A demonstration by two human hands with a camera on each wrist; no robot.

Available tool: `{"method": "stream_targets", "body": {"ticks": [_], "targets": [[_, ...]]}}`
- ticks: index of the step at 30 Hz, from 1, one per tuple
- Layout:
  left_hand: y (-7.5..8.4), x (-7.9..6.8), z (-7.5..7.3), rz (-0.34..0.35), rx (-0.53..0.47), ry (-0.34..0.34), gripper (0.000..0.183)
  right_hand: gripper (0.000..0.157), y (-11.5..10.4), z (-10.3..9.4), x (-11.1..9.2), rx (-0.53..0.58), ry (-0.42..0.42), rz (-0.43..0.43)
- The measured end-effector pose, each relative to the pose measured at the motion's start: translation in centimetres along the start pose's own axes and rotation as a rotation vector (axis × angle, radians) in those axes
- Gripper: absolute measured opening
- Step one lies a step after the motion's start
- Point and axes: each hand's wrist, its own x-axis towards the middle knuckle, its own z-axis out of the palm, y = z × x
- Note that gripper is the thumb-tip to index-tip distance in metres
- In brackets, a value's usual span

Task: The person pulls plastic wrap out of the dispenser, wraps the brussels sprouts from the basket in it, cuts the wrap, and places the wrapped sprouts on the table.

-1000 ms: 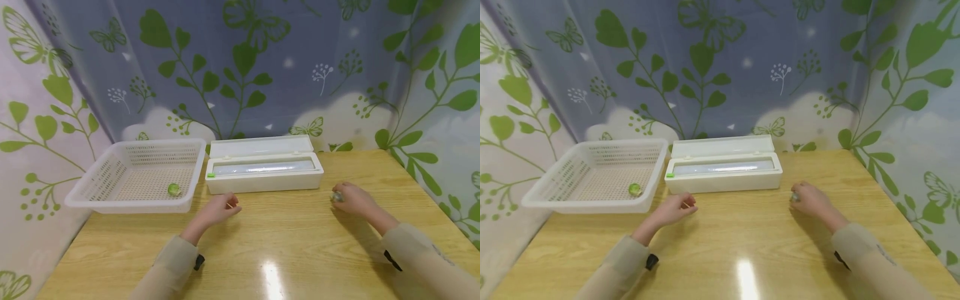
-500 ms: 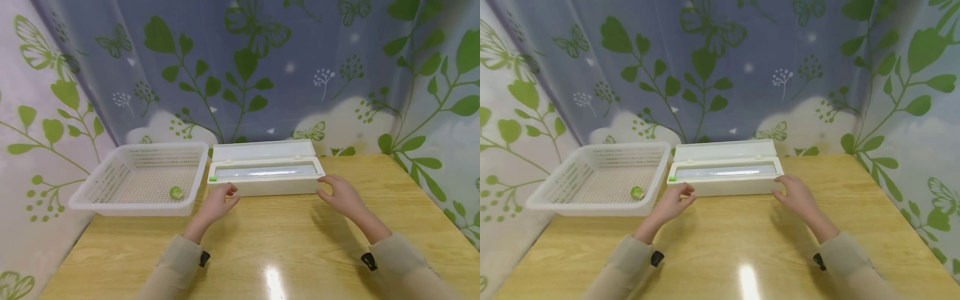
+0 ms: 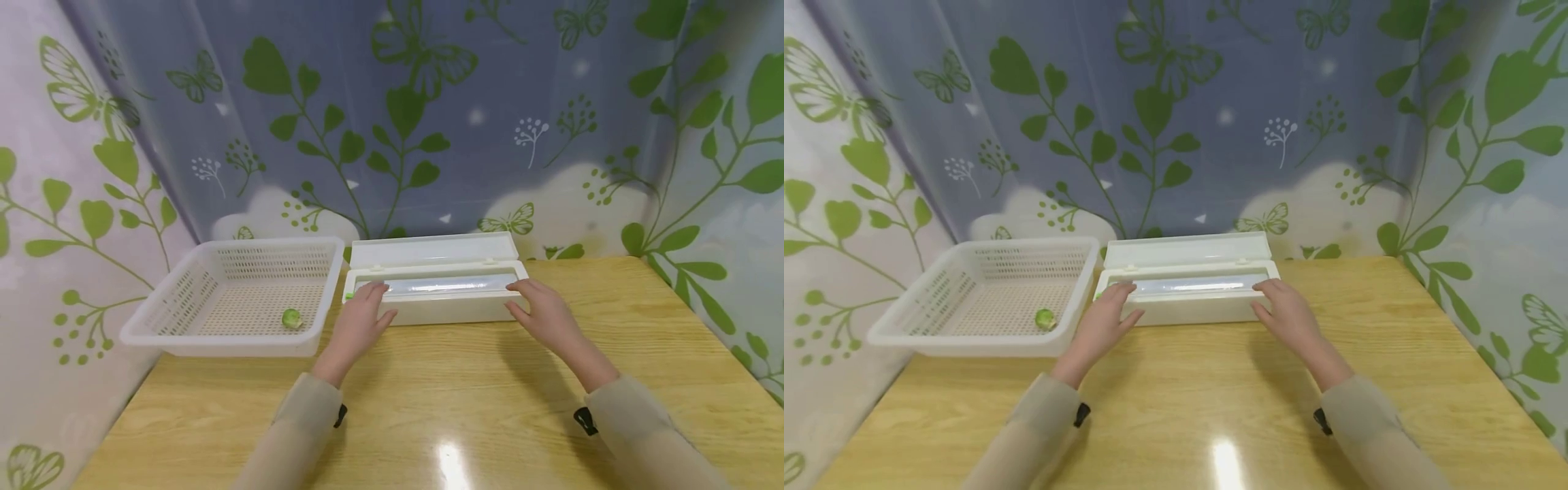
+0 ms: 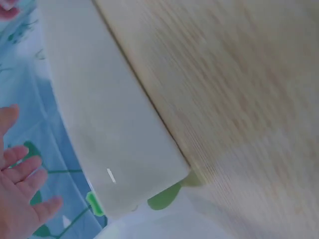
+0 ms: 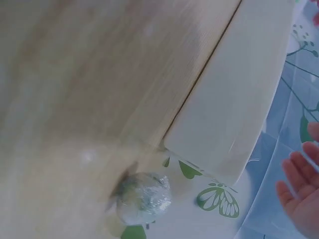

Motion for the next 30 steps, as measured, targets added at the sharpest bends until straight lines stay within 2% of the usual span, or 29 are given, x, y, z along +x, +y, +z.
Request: {"method": "stream_targets", "body": {"ticks": [2,5,7,11,14,19,25,30], "targets": [[-0.2,0.6,0.4,0.000,0.118,-0.054,0.058,0.036,0.1,0.4,0.8,-0.062,-0.020,-0.066],[-0.5,1.3,1.2,-0.001,0.240,-0.158,0.067,0.046,0.2,1.0,2.0,-0.173,-0.095,-0.144],[-0.6,1.5,1.7,0.005,0.269,-0.208,0.069,0.052,0.3,1.3,2.6,-0.244,-0.166,-0.169],[-0.7,1.6,2.4,0.022,0.280,-0.257,0.066,0.053,0.4,1.9,3.1,-0.338,-0.300,-0.167],[-0.6,1.6,2.7,0.027,0.288,-0.280,0.060,0.049,0.3,2.1,2.9,-0.365,-0.345,-0.168],[-0.6,1.6,3.0,0.033,0.300,-0.286,0.052,0.042,0.3,2.4,2.6,-0.383,-0.308,-0.207],[-0.8,1.7,2.7,0.063,0.247,-0.241,0.038,0.032,0.4,2.8,2.6,-0.387,-0.216,-0.245],[-0.9,1.9,2.5,0.056,0.212,-0.206,0.036,0.027,0.7,3.2,2.8,-0.376,-0.165,-0.250]]}}
